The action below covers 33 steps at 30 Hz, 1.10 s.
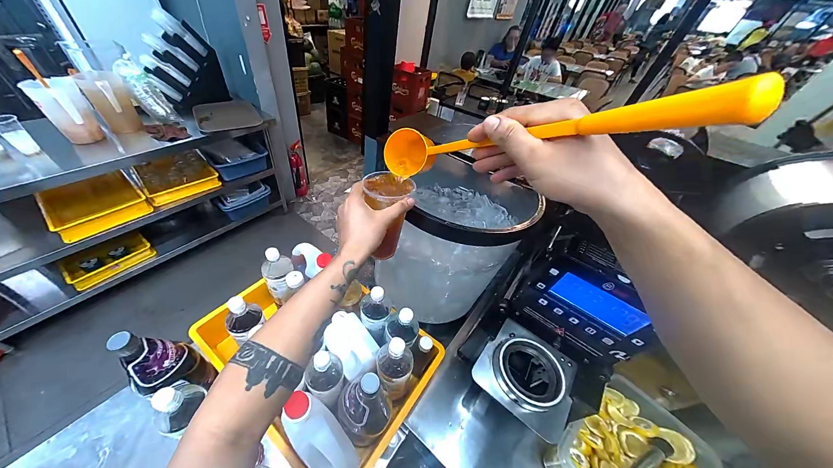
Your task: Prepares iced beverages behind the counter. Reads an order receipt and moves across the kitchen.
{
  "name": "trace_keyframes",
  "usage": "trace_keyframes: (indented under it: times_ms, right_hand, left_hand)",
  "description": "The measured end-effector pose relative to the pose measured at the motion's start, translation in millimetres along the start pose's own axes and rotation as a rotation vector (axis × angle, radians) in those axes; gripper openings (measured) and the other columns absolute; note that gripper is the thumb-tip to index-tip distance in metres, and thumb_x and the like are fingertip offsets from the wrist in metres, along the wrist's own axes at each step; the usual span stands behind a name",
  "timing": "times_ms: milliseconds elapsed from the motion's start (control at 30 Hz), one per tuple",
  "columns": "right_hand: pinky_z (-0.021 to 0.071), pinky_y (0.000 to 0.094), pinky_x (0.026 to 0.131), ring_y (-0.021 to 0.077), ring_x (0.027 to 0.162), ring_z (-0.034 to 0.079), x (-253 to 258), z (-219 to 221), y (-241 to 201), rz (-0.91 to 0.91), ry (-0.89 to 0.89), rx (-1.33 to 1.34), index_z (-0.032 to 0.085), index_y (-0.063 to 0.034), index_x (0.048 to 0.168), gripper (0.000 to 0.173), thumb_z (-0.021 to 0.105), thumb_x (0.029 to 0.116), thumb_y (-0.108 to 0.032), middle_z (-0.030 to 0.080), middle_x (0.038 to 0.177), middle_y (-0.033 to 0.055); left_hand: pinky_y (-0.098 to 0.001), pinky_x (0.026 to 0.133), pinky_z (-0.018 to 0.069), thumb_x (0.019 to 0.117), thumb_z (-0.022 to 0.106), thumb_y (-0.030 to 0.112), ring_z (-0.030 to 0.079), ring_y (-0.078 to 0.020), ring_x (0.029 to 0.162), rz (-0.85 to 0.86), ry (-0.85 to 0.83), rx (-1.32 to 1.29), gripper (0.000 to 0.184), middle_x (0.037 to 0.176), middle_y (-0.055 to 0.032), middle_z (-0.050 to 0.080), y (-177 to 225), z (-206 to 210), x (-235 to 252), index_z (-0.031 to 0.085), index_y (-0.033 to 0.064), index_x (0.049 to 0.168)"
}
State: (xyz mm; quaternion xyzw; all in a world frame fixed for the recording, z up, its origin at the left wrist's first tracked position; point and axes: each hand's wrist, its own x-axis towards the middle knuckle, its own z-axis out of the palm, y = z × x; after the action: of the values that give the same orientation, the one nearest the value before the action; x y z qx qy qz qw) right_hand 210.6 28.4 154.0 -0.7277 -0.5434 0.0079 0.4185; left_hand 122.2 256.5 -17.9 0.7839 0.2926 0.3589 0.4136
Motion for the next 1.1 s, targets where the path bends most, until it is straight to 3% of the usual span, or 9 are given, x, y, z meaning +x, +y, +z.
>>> trace_keyframes:
  times_ms: [133, 233, 433, 567, 667, 733, 833, 933, 1100]
  right_hand:
    - [0.0657, 0.0371, 0.077, 0.0201, 0.087, 0.077, 5.6, -4.1, 1.3, 0.305, 0.105, 0.232, 0.069, -0.0074, 0.118, 0.040, 0.043, 0.1109, -0.037, 0.077, 0.099, 0.0070]
    - [0.0661, 0.0389, 0.074, 0.0234, 0.083, 0.078, 12.2, -7.0, 20.6, 0.409, 0.179, 0.344, 0.068, -0.0054, 0.117, 0.044, 0.042, 0.1108, -0.040, 0.078, 0.096, 0.0096]
    - [0.0647, 0.0371, 0.069, 0.0196, 0.075, 0.076, 37.2, 17.7, 63.5, 0.559, 0.307, 0.256, 0.068, -0.0062, 0.114, 0.050, 0.043, 0.1077, -0.050, 0.076, 0.089, 0.0080]
    - [0.0623, 0.0402, 0.079, 0.0229, 0.089, 0.074, 56.3, 43.0, 93.7, 0.513, 0.112, 0.210, 0.056, -0.0070, 0.137, 0.048, 0.061, 0.1018, -0.040, 0.072, 0.108, 0.0137]
    - [0.0632, 0.0398, 0.081, 0.0218, 0.091, 0.074, 44.3, 47.8, 60.9, 0.370, -0.097, 0.079, 0.044, -0.0092, 0.150, 0.063, 0.071, 0.0972, -0.033, 0.071, 0.115, 0.0142]
    - [0.0619, 0.0415, 0.085, 0.0213, 0.097, 0.073, 22.2, 48.1, 32.4, 0.245, -0.272, -0.079, 0.042, -0.0103, 0.153, 0.077, 0.075, 0.0921, -0.044, 0.070, 0.120, 0.0127]
    - [0.0520, 0.0522, 0.102, 0.0292, 0.122, 0.062, -11.0, 51.6, 11.8, 0.190, -0.504, -0.363, 0.032, -0.0162, 0.161, 0.099, 0.077, 0.0834, -0.060, 0.058, 0.142, 0.0147]
    - [0.0490, 0.0562, 0.103, 0.0324, 0.124, 0.061, -35.8, 45.2, 18.2, 0.250, -0.562, -0.459, 0.037, -0.0141, 0.158, 0.097, 0.080, 0.0821, -0.056, 0.060, 0.139, 0.0169]
    - [0.0565, 0.0525, 0.081, 0.0273, 0.097, 0.068, -79.7, 11.2, 22.1, 0.349, -0.437, -0.518, 0.046, -0.0178, 0.150, 0.089, 0.083, 0.0745, -0.048, 0.066, 0.117, 0.0122]
  left_hand:
    - [-0.0555, 0.097, 0.0531, 0.0697, 0.084, 0.066, 0.069, -0.0261, 0.109, 0.020, 0.020, -0.034, 0.087, 0.115, -0.0111, 0.072, -4.4, -2.4, -1.1, 0.061, 0.0107, 0.133]
    - [-0.0547, 0.100, 0.0531, 0.0708, 0.084, 0.063, 0.069, -0.0247, 0.111, 0.069, 0.032, -0.065, 0.086, 0.117, -0.0104, 0.072, -9.7, -5.0, -2.2, 0.060, 0.0106, 0.134]
    - [-0.0467, 0.100, 0.0556, 0.0685, 0.087, 0.063, 0.069, -0.0160, 0.109, 0.131, -0.045, -0.120, 0.083, 0.116, -0.0050, 0.072, -5.6, -21.4, -14.4, 0.063, 0.0136, 0.132]
    - [-0.0416, 0.097, 0.0593, 0.0687, 0.088, 0.059, 0.070, -0.0117, 0.107, 0.155, -0.120, -0.170, 0.079, 0.113, -0.0016, 0.074, -0.1, -18.3, -38.3, 0.064, 0.0152, 0.130]
    - [-0.0395, 0.094, 0.0620, 0.0691, 0.091, 0.053, 0.072, -0.0115, 0.105, 0.168, -0.192, -0.253, 0.077, 0.112, -0.0010, 0.074, -0.8, -10.0, -58.1, 0.063, 0.0136, 0.130]
    - [-0.0393, 0.093, 0.0624, 0.0688, 0.091, 0.052, 0.072, -0.0112, 0.104, 0.188, -0.235, -0.275, 0.077, 0.112, -0.0005, 0.075, -1.1, -1.5, -70.6, 0.064, 0.0138, 0.130]
    - [-0.0404, 0.093, 0.0605, 0.0701, 0.091, 0.046, 0.071, -0.0119, 0.103, 0.214, -0.284, -0.251, 0.073, 0.111, -0.0025, 0.074, 9.0, 14.3, -89.3, 0.065, 0.0119, 0.129]
    - [-0.0365, 0.098, 0.0580, 0.0717, 0.091, 0.041, 0.069, -0.0101, 0.107, 0.262, -0.316, -0.237, 0.073, 0.114, -0.0038, 0.073, 26.4, 34.7, -106.6, 0.063, 0.0088, 0.131]
    - [-0.0355, 0.099, 0.0595, 0.0689, 0.092, 0.049, 0.069, -0.0099, 0.111, 0.353, -0.516, -0.337, 0.091, 0.121, -0.0030, 0.071, 50.3, 64.8, -123.0, 0.054, 0.0084, 0.141]
